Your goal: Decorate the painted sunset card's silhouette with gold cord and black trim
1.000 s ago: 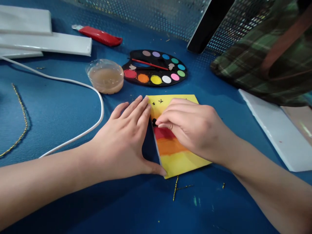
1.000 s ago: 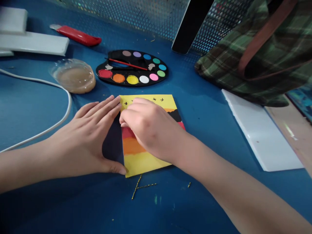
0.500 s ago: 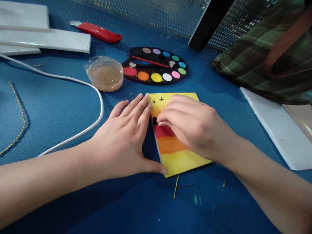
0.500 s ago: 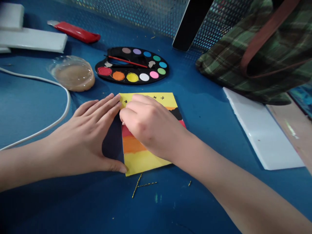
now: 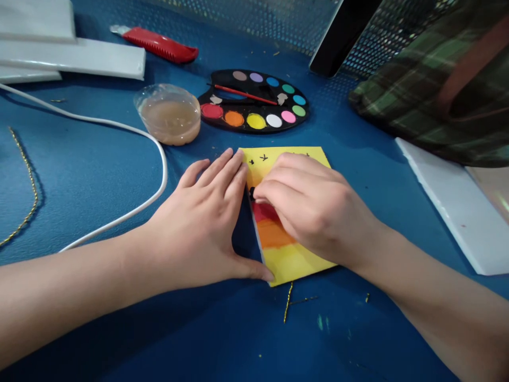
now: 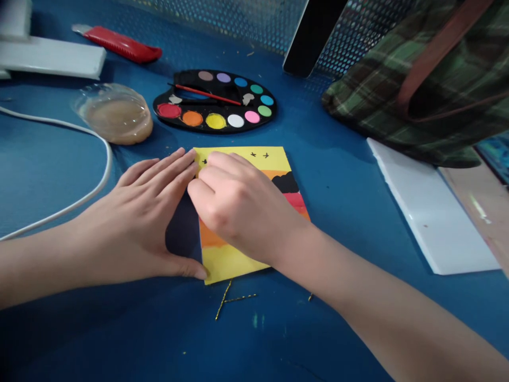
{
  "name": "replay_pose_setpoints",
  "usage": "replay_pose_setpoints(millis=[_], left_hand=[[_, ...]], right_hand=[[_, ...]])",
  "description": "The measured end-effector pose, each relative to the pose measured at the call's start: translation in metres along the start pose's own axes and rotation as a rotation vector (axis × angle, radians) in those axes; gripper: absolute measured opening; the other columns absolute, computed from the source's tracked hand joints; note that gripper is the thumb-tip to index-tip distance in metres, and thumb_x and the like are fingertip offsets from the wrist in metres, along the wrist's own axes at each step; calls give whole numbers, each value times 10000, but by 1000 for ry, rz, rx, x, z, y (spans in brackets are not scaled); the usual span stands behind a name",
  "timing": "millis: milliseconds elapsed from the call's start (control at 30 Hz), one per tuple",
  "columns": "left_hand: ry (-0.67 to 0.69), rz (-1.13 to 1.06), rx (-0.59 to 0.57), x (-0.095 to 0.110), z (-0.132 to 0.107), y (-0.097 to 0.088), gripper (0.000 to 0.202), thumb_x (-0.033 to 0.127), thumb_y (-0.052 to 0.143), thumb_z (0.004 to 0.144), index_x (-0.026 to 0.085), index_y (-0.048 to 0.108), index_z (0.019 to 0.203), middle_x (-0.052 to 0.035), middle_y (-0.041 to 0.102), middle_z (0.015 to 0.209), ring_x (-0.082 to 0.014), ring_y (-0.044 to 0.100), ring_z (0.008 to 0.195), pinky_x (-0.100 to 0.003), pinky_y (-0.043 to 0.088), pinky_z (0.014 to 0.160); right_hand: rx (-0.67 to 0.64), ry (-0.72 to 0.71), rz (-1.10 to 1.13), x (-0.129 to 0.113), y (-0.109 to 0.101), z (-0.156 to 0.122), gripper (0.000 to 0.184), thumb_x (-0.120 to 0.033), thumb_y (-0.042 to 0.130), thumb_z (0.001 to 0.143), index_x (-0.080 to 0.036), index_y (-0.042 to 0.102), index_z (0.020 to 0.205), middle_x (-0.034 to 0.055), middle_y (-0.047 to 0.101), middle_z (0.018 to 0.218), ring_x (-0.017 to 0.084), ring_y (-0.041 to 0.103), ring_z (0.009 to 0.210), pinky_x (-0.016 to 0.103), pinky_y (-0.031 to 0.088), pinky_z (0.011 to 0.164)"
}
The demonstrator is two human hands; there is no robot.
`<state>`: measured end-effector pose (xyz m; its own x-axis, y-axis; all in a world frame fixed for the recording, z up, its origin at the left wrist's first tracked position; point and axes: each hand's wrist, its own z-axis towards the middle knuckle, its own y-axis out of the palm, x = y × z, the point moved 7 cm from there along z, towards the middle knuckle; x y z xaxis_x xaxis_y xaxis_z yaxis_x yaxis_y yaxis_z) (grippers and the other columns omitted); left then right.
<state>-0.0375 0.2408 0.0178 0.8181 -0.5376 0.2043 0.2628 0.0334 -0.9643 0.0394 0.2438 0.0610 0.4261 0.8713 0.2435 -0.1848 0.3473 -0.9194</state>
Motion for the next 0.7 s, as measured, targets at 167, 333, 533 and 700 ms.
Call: replay_pose_setpoints(millis=[167,333,533,700], left_hand=[[-3,-5,12,-1,0,1,1243,909,417,576,-5,327,1414,-195,249,1507,-337,249,1418,-511,261,1142],[-6,-4,9,-1,0,1,1251,905,438,570,-14,326,1410,-202,250,1507,-347,250,1416,-519,268,1137],[11,-1,30,0,0,0,1272,900,476,554,-42,332,1397,-227,273,1493,-364,273,1403,-542,286,1124],[24,1,34,1,-1,0,1273,897,485,556,-51,337,1391,-239,275,1487,-370,282,1398,-550,291,1117]], right_hand=[[9,-24,2,-2,3,-3,293,-89,397,932,-111,624,748,66,567,676,173,494,696,341,513,680],[30,11,41,3,-5,-1,301,-63,397,924,-117,617,726,66,584,685,171,529,708,350,531,695],[39,46,113,11,-9,-1,319,-43,377,918,-143,591,702,47,586,686,162,569,721,343,542,683],[34,40,148,12,-2,-4,278,-50,402,911,-135,586,721,59,604,709,174,582,736,345,538,672]])
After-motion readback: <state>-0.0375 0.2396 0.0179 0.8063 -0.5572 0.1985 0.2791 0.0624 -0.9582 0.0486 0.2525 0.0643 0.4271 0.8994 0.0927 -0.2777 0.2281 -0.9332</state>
